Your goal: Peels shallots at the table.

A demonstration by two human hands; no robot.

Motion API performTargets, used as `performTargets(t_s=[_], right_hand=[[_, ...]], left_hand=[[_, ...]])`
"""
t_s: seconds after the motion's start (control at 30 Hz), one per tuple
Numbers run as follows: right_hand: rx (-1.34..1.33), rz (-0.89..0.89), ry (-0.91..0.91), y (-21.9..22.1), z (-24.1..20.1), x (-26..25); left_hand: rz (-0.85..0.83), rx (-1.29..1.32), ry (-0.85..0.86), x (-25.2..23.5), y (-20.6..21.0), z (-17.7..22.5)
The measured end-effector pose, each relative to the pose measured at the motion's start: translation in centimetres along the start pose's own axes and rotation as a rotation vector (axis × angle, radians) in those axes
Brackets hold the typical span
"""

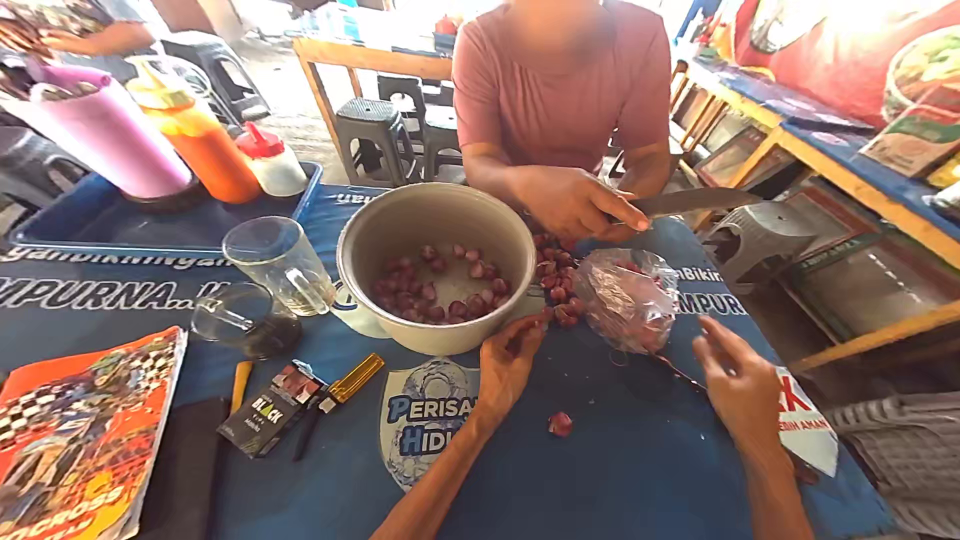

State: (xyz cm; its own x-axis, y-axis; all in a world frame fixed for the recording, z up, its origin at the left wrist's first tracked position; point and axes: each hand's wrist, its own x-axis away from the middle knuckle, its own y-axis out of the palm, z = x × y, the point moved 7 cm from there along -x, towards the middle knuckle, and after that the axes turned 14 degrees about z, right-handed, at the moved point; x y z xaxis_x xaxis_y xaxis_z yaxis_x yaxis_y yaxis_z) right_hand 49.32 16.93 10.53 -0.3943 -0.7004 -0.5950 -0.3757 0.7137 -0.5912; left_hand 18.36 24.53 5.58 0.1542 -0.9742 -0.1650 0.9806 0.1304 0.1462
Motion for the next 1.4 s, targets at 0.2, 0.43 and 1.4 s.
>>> performTargets(t_s=[0.2, 0.43, 1.4], right_hand=[[0.221, -0.039, 0.058, -3.1, 5.1, 6.5], [0.244, 0.099, 0.046, -3.7, 5.6, 8.1], [0.234, 0.168, 0.050, -3.6, 5.9, 8.5]], left_hand=[[-0.016, -0.033, 0.004, 0.0, 0.0, 0.1], [-0.061, -0.149, 0.206, 1.1, 0.5, 1.3], [-0.184, 0.359, -0.604, 0.7, 2.9, -1.6]])
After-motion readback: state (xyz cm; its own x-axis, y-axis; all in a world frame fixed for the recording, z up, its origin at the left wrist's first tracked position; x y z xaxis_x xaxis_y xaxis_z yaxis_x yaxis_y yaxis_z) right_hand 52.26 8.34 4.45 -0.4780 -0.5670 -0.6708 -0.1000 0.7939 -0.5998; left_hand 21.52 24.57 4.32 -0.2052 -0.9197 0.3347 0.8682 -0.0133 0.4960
